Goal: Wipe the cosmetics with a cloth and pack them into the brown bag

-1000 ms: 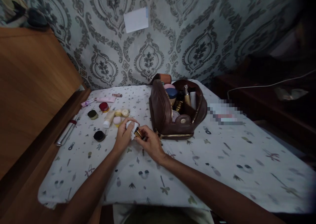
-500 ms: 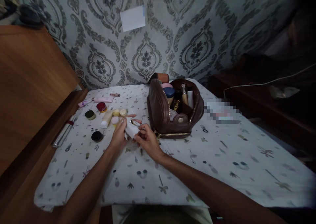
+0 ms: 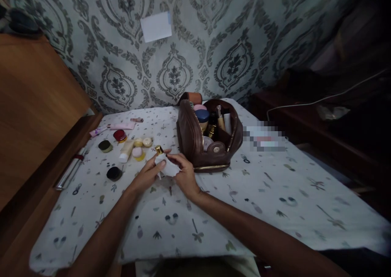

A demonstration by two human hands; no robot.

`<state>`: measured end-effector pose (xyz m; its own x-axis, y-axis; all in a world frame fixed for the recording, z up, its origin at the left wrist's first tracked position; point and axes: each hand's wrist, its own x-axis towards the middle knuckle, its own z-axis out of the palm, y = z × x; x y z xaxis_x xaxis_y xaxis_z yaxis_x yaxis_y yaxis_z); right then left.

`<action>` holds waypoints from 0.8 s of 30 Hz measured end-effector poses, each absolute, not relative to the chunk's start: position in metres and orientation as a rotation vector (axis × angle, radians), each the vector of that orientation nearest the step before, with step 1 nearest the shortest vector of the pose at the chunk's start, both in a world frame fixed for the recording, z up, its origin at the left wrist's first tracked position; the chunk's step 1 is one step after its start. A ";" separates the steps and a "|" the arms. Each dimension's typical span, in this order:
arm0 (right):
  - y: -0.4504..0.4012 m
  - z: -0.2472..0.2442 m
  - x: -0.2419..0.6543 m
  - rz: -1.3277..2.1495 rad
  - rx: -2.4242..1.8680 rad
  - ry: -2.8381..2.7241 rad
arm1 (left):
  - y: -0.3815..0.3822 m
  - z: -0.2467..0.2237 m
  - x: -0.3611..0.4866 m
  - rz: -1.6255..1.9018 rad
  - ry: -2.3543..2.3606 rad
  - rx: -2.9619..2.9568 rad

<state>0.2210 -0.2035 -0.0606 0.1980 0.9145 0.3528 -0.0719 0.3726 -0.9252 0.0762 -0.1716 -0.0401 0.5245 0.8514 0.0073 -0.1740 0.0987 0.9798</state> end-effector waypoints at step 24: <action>-0.224 -0.012 0.245 0.757 -0.938 -1.487 | -0.161 -0.037 0.042 0.530 1.119 1.624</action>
<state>0.2446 -0.2243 -0.0119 -0.0157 0.8812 0.4725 0.1362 0.4701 -0.8721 0.0415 -0.1607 -0.0366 0.4654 0.8650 -0.1879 0.4021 -0.0175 0.9154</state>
